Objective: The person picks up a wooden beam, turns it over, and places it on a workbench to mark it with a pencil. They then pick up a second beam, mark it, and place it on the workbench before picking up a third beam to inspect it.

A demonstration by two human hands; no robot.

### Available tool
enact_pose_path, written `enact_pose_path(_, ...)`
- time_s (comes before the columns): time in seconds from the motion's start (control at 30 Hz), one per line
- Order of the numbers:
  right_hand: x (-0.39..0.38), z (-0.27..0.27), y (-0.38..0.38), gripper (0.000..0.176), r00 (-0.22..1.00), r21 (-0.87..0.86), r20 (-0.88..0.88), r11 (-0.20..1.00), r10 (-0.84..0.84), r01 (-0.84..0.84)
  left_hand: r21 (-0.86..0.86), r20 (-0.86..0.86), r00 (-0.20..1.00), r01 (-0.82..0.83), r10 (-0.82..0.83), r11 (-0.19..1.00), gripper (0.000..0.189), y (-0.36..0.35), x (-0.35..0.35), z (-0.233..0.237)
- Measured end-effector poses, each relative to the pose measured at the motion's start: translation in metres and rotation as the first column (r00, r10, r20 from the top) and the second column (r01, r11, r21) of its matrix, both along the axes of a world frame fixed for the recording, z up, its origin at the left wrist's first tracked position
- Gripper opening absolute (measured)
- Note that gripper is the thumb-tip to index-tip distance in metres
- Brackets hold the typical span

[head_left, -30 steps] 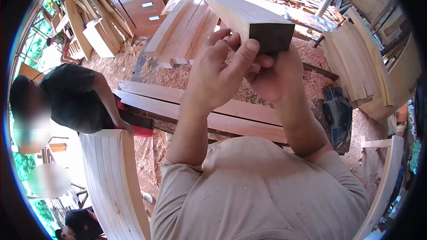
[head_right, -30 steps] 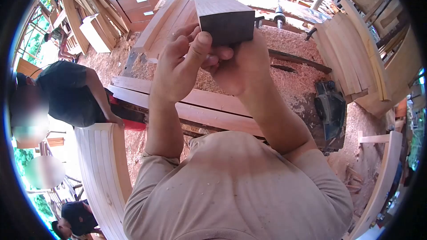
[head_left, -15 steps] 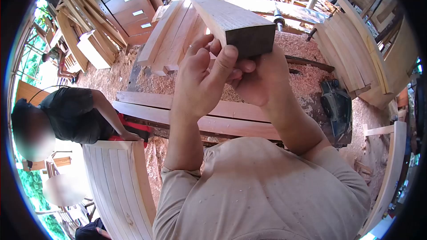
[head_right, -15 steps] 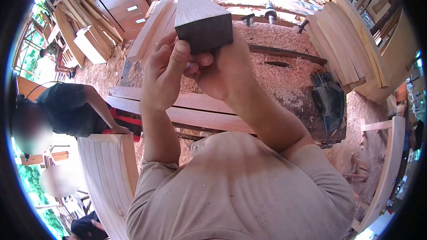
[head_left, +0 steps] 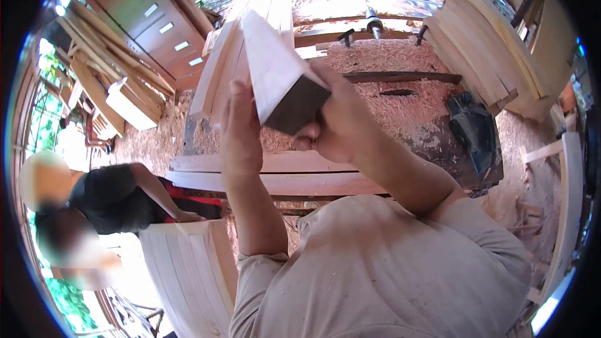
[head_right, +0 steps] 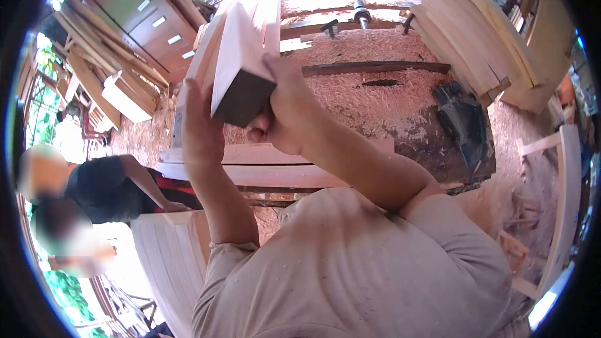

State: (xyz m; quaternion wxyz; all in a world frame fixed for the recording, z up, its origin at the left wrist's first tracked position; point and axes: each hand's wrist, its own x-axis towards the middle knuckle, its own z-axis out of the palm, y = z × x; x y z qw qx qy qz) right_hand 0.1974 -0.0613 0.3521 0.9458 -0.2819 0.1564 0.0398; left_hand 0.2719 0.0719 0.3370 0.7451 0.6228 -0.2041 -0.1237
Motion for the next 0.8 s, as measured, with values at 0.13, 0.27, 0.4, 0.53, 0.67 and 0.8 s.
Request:
enact_pose_path(0.13,-0.009,-0.018,0.003,0.045,0.977,-0.145,-0.208,0.986,0.047,-0.078,-0.161,-0.402,0.885,0.186,-0.236,0.969,0.078,0.013,0.004,-0.018)
enact_pose_path(0.27,-0.023,-0.061,0.008,0.049,0.998,-0.567,0.052,0.824,0.041,-0.004,-0.173,-0.349,0.915,0.149,-0.202,0.974,0.075,0.0,-0.014,-0.036)
enact_pose_path(0.4,-0.027,-0.05,0.0,0.052,0.906,-0.784,0.414,0.54,0.09,0.305,-0.454,-0.49,0.843,-0.028,-0.224,0.891,0.061,-0.007,-0.019,-0.039)
enact_pose_path(0.53,-0.053,-0.032,0.001,0.051,0.889,-0.915,0.392,0.194,0.235,0.353,-0.713,-0.323,0.847,0.075,-0.422,0.697,0.078,-0.009,-0.031,-0.047)
enact_pose_path(0.67,-0.056,-0.044,0.002,0.052,0.892,-0.927,0.348,0.247,0.289,0.281,-0.72,-0.323,0.885,-0.001,-0.334,0.694,0.082,-0.013,-0.042,-0.079)
enact_pose_path(0.8,-0.062,-0.071,0.008,0.05,0.846,-0.919,0.394,0.176,0.359,0.353,-0.912,-0.304,0.371,-0.38,-0.877,0.155,0.078,-0.003,-0.045,-0.117)
